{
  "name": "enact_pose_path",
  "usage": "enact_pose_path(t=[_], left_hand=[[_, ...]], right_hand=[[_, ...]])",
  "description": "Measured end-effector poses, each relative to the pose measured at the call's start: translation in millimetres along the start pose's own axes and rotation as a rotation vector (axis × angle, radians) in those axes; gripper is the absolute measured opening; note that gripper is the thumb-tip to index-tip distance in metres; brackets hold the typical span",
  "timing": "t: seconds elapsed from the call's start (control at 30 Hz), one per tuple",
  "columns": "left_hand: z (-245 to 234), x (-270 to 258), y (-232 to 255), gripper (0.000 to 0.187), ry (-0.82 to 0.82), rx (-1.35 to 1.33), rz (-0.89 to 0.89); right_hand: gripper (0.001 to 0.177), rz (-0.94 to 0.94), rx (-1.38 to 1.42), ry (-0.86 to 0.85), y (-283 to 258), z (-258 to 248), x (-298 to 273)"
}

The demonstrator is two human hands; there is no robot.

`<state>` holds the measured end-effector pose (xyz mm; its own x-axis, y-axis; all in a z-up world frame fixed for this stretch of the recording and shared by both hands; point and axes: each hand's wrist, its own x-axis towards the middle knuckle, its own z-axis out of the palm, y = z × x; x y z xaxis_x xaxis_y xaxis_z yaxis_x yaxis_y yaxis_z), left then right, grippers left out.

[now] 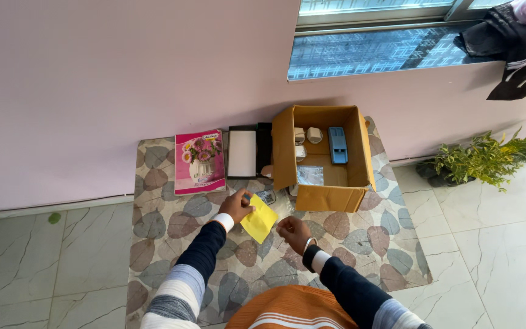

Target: The person organizes white charging cables and adapters on a table. They untangle the cables, fold them, and place them into a cardboard box along with other items like a yellow paper and a blue cloth. The person also handles a plastic bag and a pink book, moving them aside or into the box.

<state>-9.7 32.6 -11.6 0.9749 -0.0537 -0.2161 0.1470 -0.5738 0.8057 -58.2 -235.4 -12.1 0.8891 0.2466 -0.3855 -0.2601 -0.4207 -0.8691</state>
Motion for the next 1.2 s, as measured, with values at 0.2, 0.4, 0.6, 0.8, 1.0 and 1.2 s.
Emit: enact_pose_path(t=[0.2, 0.4, 0.6, 0.8, 1.0, 1.2], left_hand=[[-5.7, -22.1, 31.9, 0.029, 0.044, -0.47, 0.129], [-14.9, -51.0, 78.3, 0.03, 0.062, -0.454, 0.074], [-3.3, -63.1, 95.2, 0.045, 0.037, -0.641, 0.074], [13.3, -62.3, 101.6, 0.041, 0.007, -0.714, 0.089], [11.1, -68.1, 121.4, 0.034, 0.067, -0.486, 0.087], [7.6, -69.3, 137.3, 0.022, 0.101, -0.286, 0.118]], right_hand=[[0.043, 0.259, 0.362, 0.094, -46.4, -11.9, -24.5], [0.032, 0.106, 0.736, 0.112, -56.4, -21.8, -24.6], [0.024, -0.234, 0.573, 0.237, -43.1, -47.2, -9.9], [0.03, -0.326, 0.263, 0.136, -61.1, -69.0, -27.5], [0.032, -0.348, 0.136, 0.206, -76.3, -83.9, -35.8], [0.026, -0.425, -0.22, 0.242, -86.8, -98.9, -45.0]])
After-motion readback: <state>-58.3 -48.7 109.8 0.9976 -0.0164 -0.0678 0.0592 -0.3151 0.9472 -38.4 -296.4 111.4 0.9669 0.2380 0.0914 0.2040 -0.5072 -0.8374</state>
